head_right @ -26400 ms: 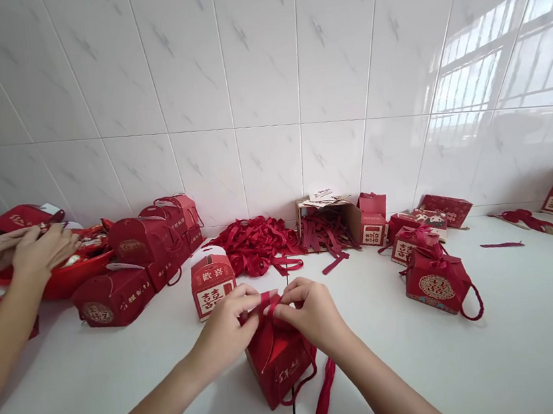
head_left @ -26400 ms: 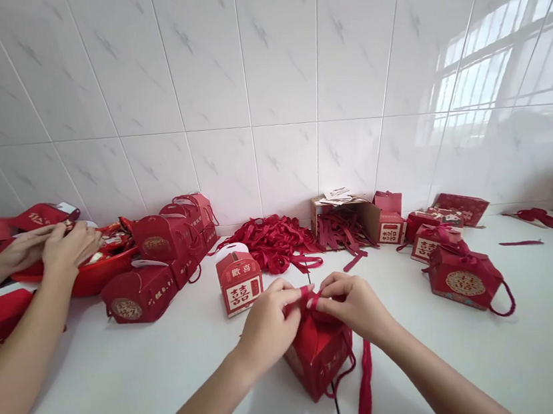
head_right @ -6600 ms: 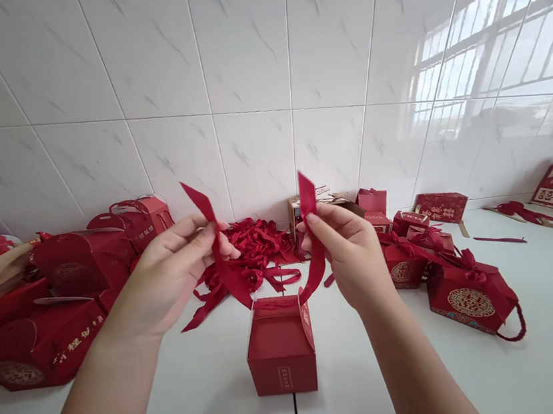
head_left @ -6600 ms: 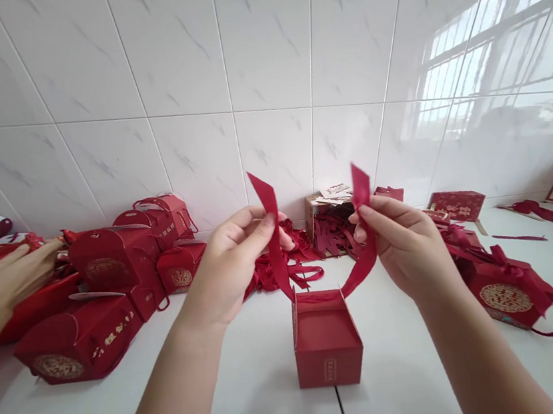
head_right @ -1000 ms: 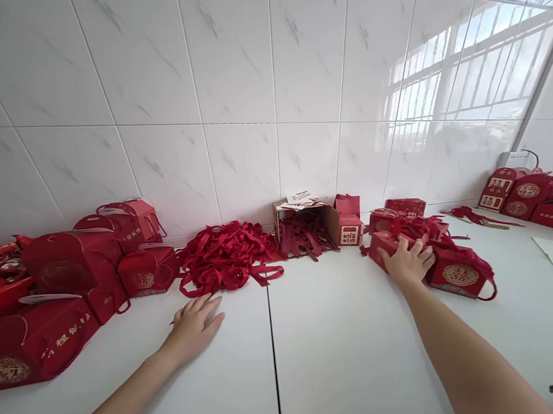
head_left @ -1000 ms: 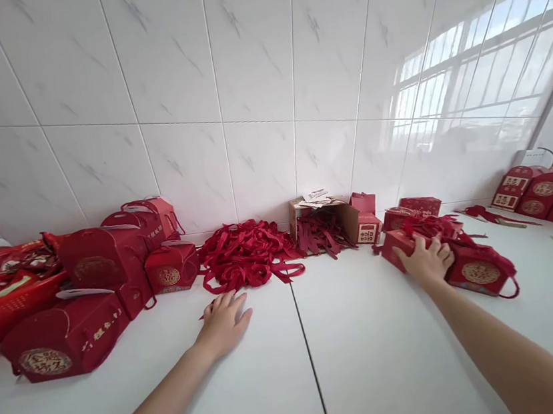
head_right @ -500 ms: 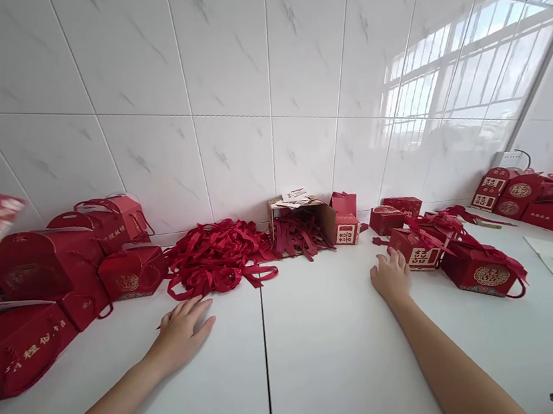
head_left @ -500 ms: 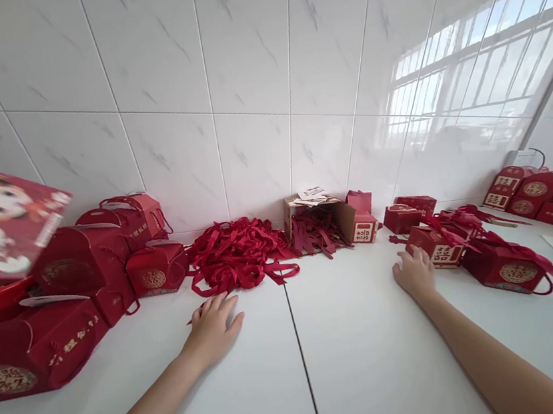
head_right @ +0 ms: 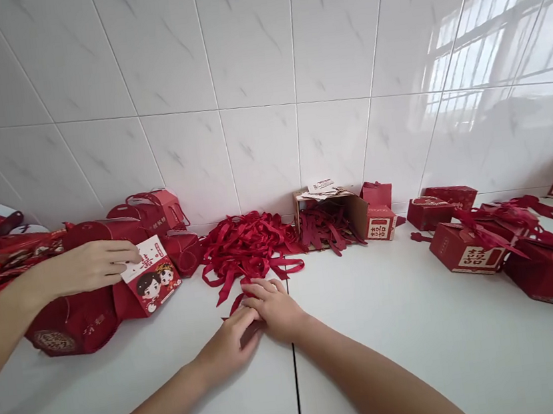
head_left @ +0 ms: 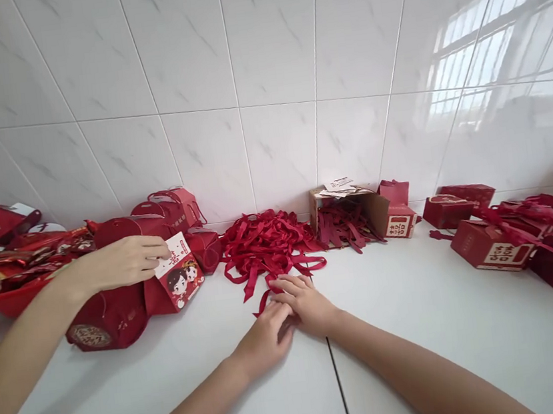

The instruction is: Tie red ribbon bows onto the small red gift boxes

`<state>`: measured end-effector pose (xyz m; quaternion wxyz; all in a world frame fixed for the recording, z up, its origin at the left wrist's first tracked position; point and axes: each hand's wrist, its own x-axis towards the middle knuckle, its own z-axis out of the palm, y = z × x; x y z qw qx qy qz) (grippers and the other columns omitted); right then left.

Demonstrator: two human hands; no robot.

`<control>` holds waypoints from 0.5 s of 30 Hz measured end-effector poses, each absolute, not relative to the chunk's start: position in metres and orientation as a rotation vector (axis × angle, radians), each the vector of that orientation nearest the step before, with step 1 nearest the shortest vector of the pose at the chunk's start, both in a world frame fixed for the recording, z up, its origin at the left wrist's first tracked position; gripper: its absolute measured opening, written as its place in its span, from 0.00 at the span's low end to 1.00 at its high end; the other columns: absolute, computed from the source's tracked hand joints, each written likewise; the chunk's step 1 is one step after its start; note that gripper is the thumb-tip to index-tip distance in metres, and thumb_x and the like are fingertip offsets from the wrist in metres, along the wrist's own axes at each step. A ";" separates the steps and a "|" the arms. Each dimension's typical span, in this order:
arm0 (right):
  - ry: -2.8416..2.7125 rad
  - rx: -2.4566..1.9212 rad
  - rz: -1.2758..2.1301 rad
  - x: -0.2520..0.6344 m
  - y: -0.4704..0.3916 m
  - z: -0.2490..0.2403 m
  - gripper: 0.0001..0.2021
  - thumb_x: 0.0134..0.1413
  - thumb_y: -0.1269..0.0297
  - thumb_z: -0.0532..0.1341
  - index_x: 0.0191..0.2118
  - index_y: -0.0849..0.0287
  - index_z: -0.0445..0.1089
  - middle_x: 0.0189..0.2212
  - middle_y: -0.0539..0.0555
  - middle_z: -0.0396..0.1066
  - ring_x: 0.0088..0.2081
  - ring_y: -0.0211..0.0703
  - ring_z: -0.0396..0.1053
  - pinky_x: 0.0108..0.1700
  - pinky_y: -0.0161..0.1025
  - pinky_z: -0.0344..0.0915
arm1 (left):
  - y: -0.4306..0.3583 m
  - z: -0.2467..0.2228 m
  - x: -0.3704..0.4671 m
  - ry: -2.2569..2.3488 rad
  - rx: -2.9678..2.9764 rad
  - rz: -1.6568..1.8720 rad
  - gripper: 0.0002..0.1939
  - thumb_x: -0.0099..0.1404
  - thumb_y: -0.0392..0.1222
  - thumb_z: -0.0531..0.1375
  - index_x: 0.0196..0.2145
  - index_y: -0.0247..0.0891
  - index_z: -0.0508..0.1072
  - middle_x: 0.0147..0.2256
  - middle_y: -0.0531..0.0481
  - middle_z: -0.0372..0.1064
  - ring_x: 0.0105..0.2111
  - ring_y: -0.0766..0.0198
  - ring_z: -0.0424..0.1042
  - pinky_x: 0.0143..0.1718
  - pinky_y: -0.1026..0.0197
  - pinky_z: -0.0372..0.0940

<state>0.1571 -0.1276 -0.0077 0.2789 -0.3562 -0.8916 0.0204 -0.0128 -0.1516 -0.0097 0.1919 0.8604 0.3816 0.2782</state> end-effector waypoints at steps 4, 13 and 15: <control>-2.381 -0.842 0.237 0.163 -0.135 -0.009 0.13 0.53 0.70 0.55 0.41 0.50 0.72 0.50 0.52 0.69 0.58 0.52 0.59 0.56 0.52 0.56 | -0.153 -0.004 -0.020 1.129 2.411 0.747 0.04 0.61 0.34 0.53 0.33 0.40 0.67 0.34 0.49 0.69 0.36 0.61 0.69 0.39 0.60 0.66; -2.154 -0.894 0.378 0.172 -0.157 0.032 0.14 0.55 0.63 0.58 0.20 0.58 0.66 0.41 0.56 0.70 0.47 0.48 0.66 0.53 0.52 0.56 | -0.132 -0.005 -0.044 1.392 2.429 0.878 0.13 0.61 0.34 0.52 0.41 0.41 0.73 0.37 0.47 0.72 0.38 0.60 0.71 0.40 0.59 0.66; -2.110 -0.908 0.519 0.184 -0.160 0.053 0.17 0.56 0.60 0.58 0.17 0.58 0.63 0.37 0.56 0.70 0.40 0.46 0.68 0.47 0.48 0.61 | -0.123 -0.004 -0.056 1.499 2.416 0.918 0.12 0.61 0.35 0.52 0.35 0.40 0.75 0.35 0.47 0.72 0.37 0.60 0.71 0.40 0.60 0.65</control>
